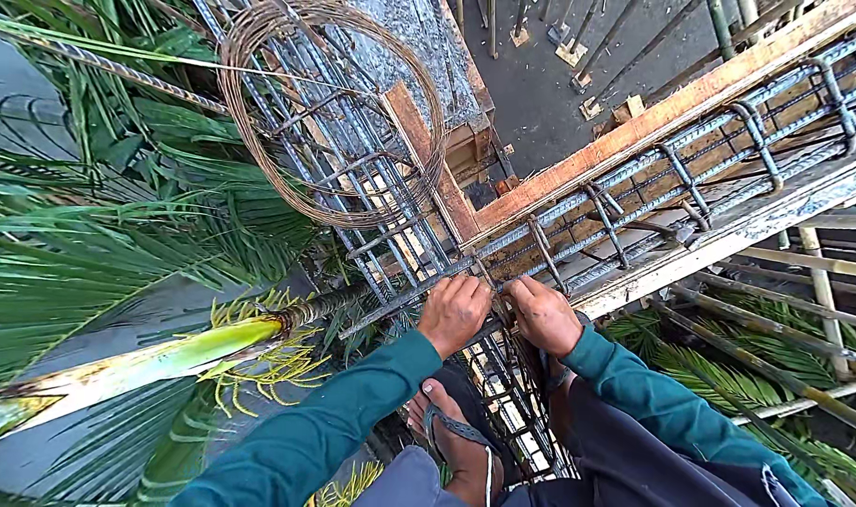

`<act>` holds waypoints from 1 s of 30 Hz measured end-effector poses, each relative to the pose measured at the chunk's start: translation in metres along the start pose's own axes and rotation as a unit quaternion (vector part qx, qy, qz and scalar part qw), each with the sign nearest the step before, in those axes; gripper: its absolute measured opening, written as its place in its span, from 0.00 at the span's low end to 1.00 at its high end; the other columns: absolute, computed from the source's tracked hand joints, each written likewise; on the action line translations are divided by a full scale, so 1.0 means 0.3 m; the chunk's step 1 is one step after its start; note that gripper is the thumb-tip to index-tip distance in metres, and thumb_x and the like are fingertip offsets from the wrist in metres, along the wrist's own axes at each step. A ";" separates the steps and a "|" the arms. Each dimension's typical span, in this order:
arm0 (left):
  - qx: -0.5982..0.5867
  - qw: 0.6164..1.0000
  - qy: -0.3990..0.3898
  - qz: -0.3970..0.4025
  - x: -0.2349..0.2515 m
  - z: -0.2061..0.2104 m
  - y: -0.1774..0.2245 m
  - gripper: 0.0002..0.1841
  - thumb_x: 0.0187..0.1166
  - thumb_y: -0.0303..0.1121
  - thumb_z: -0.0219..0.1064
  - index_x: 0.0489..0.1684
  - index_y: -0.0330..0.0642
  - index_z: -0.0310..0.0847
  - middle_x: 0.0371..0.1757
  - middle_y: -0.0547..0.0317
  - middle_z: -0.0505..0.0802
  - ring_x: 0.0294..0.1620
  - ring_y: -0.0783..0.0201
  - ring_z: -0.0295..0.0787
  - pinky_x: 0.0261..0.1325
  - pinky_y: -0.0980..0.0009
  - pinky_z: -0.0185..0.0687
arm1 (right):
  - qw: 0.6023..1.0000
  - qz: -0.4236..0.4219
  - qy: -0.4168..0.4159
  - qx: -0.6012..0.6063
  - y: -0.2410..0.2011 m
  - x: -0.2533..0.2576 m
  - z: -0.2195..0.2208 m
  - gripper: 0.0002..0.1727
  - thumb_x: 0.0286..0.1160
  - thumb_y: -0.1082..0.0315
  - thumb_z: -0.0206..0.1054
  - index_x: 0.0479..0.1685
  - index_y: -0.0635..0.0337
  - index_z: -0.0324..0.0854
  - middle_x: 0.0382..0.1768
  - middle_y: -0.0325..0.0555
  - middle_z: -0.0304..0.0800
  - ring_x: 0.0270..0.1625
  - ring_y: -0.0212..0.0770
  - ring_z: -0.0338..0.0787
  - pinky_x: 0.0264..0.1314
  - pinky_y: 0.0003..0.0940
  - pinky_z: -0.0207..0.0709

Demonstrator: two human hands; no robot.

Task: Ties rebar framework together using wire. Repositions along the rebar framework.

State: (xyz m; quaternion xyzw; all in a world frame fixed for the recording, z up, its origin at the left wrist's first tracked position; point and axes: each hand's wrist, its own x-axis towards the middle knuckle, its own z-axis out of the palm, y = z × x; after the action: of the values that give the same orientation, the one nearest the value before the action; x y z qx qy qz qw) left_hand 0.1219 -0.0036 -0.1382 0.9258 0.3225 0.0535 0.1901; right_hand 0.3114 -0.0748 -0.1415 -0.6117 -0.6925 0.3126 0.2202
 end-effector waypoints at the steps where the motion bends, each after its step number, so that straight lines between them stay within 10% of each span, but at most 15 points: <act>1: 0.017 1.000 0.017 0.012 -0.002 0.004 -0.007 0.13 0.82 0.35 0.63 0.35 0.36 0.90 0.32 0.48 0.91 0.36 0.49 0.92 0.38 0.57 0.85 | 1.000 0.001 0.007 -0.020 -0.010 0.005 0.002 0.07 0.75 0.76 0.64 0.44 0.65 0.87 0.38 0.55 0.91 0.40 0.53 0.95 0.40 0.47 0.91; 15: -0.097 0.991 0.039 -0.079 0.004 0.008 0.044 0.11 0.80 0.32 0.65 0.36 0.34 0.92 0.34 0.48 0.93 0.43 0.50 0.94 0.52 0.58 0.89 | 0.999 0.037 0.033 0.006 -0.028 0.016 0.030 0.07 0.74 0.74 0.64 0.42 0.66 0.86 0.39 0.55 0.93 0.45 0.52 0.96 0.47 0.45 0.91; 22: -0.367 0.878 -0.102 -0.291 -0.038 -0.066 0.043 0.15 0.88 0.34 0.60 0.62 0.40 0.90 0.60 0.53 0.93 0.68 0.60 0.86 0.75 0.59 0.78 | 0.990 0.040 -0.009 0.135 -0.011 0.017 -0.008 0.09 0.79 0.69 0.66 0.45 0.62 0.91 0.42 0.48 0.94 0.47 0.42 0.95 0.54 0.40 0.90; 30: -0.398 0.861 -0.088 -0.305 -0.042 -0.060 0.047 0.12 0.83 0.33 0.67 0.56 0.42 0.93 0.54 0.56 0.95 0.64 0.62 0.86 0.71 0.60 0.78 | 0.958 0.104 -0.148 0.223 0.023 0.103 -0.092 0.06 0.73 0.74 0.72 0.44 0.60 0.92 0.37 0.42 0.95 0.39 0.35 0.93 0.49 0.40 0.89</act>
State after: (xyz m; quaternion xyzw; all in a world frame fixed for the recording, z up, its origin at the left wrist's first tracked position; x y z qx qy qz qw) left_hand 0.1163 -0.0157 -0.1158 0.6273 0.5218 0.0353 0.5770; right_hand 0.3305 -0.0395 -0.1293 -0.5625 -0.5626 0.5673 0.2126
